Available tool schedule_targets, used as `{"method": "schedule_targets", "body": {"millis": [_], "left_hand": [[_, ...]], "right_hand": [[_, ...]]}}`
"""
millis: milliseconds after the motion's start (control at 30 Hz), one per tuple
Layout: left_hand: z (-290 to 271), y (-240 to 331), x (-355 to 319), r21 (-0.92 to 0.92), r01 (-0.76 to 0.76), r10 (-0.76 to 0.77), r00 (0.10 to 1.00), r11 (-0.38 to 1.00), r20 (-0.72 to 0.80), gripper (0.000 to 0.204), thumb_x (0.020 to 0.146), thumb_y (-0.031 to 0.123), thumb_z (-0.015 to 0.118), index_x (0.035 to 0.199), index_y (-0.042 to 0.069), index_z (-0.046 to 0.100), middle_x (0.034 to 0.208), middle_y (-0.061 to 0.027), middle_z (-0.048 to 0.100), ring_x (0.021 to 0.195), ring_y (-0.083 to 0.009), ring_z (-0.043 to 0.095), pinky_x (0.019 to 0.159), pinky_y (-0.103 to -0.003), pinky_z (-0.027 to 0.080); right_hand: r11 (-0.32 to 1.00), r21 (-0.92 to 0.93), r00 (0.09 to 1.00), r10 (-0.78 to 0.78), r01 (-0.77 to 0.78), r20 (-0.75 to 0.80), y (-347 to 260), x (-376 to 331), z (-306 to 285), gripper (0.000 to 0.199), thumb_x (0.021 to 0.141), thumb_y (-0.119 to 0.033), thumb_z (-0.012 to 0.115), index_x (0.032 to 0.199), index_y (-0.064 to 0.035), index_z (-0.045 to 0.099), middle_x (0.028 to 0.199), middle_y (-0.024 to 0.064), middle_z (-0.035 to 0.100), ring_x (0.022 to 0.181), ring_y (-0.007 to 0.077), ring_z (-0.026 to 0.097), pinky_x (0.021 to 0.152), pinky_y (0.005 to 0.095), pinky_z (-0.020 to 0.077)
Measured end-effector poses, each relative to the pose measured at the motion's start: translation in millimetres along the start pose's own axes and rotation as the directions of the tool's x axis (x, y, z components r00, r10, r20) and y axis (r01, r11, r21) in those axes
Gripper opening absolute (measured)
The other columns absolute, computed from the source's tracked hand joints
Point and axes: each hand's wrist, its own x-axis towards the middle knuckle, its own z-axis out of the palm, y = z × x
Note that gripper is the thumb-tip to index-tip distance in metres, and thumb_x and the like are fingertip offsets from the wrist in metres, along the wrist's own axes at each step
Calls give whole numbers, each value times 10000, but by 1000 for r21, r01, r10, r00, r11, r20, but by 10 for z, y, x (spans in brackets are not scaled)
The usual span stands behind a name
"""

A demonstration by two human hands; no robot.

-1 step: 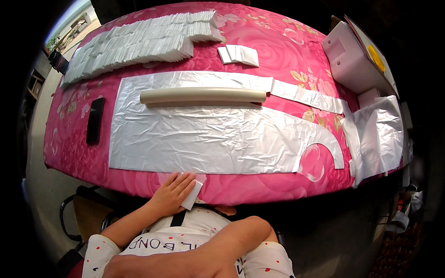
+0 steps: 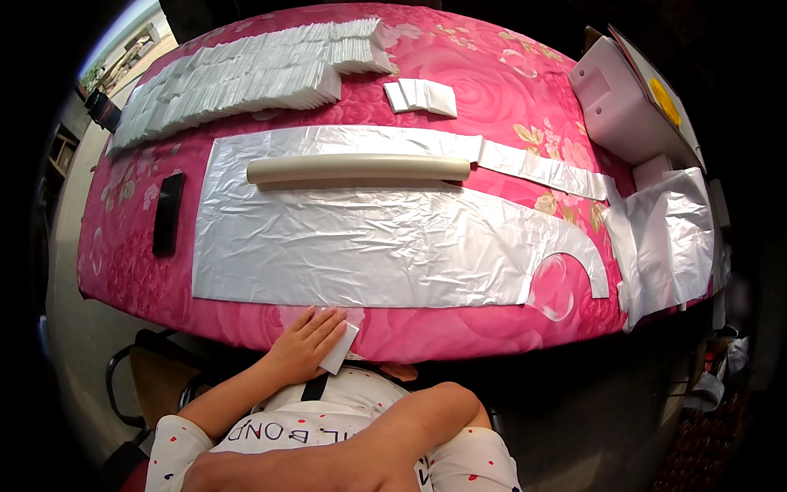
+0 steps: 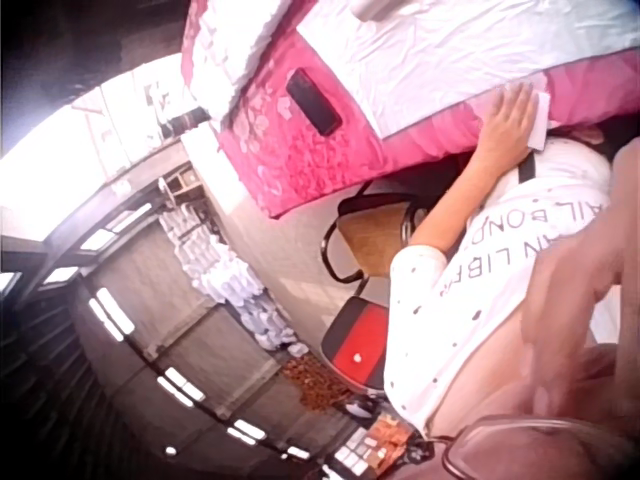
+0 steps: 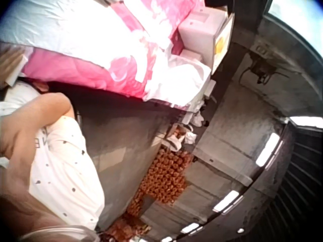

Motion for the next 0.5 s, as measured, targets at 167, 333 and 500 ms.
{"method": "schedule_targets", "body": {"millis": [167, 333, 500], "left_hand": [[34, 8, -39, -83, -16, 12, 999, 996, -44, 744, 648, 226, 648, 1298, -25, 386, 1382, -172, 371, 1312, -281, 317, 1075, -449, 196], [-1, 20, -20, -118, -4, -1, 999, 993, -38, 703, 663, 195, 621, 1291, -27, 397, 1372, -177, 384, 1305, -282, 330, 1078, -453, 184], [-11, 13, -11, -139, -1, -4, 999, 990, -38, 681, 674, 194, 603, 1288, -23, 403, 1372, -177, 382, 1310, -281, 320, 1082, -452, 174]], "right_hand": [[997, 61, 998, -56, 57, -21, 101, -135, 174, 744, 786, -673, 477, 1063, -1, 635, 1255, 274, 356, 1064, 344, 405, 809, 352, 361], [993, 101, 998, -55, 56, -17, 52, -138, 194, 835, 758, -726, 457, 1099, 20, 617, 1281, 269, 288, 1074, 359, 394, 856, 392, 340], [995, 65, 996, -66, 70, -60, 15, -125, 214, 807, 758, -718, 470, 1092, 2, 621, 1256, 270, 341, 1063, 351, 410, 864, 402, 335]]}}
